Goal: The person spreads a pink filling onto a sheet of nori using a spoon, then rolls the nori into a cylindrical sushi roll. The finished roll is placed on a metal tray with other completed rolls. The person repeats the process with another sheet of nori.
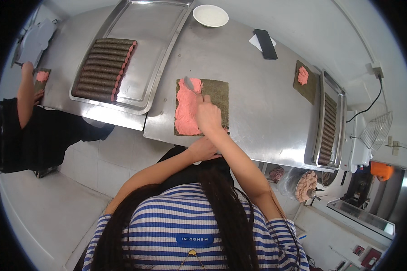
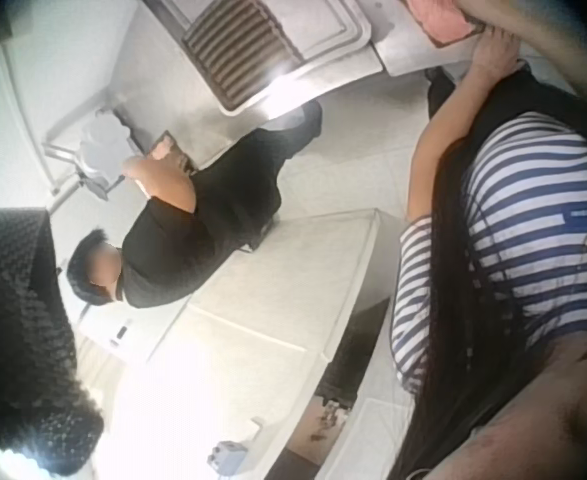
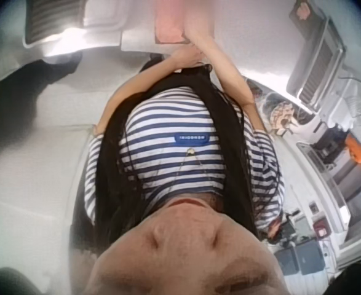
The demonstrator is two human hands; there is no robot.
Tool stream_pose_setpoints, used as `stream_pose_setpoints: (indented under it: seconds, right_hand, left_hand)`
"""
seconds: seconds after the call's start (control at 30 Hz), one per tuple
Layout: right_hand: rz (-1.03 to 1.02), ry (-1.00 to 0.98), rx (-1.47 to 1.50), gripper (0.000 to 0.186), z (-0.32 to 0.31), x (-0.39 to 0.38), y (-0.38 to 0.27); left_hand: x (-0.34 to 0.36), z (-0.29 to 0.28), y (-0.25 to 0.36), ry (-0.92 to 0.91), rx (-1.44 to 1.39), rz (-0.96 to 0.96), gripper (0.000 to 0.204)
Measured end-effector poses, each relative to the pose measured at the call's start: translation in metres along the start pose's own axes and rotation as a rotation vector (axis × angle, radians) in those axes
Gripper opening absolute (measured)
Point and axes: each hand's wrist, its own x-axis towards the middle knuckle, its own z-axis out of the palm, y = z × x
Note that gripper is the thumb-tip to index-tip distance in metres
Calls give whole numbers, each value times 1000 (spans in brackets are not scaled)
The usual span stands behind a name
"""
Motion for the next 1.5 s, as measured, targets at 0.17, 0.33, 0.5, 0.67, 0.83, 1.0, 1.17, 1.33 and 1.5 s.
stream_pose_setpoints:
  seconds: [0.17, 0.33, 0.5, 0.67, 0.83, 1.0, 1.17, 1.33, 1.5]
  right_hand:
    - [-48, -27, 42, 39, 2, 2, -11]
    - [-20, 105, 92, 33, -10, 11, 5]
    - [86, 75, 2, 32, -3, 13, 2]
    - [9, 47, 62, 34, 1, 14, -21]
    - [-124, 94, 158, 37, -9, 20, -13]
    - [-163, 33, -34, 38, -13, 22, 5]
    - [-193, -98, -136, 41, -18, -7, 4]
    - [-251, -253, -119, 36, -47, -31, 9]
    - [-212, -52, 18, 30, -56, 4, 21]
  left_hand:
    - [1, 6, -2, 170, 57, 34, 70]
    - [-1, -40, 6, -139, 33, -16, 72]
    - [-3, -26, 3, -1, 3, 7, 74]
    - [-1, 0, -2, 214, 80, 43, 74]
    - [-3, -3, -1, 170, -3, 24, 75]
    - [-4, -24, 3, 184, 116, 31, 68]
    - [-4, -18, 4, 78, 24, 2, 73]
    - [-4, -13, 2, 82, -26, 13, 75]
    - [-3, -30, 3, 225, 125, 16, 79]
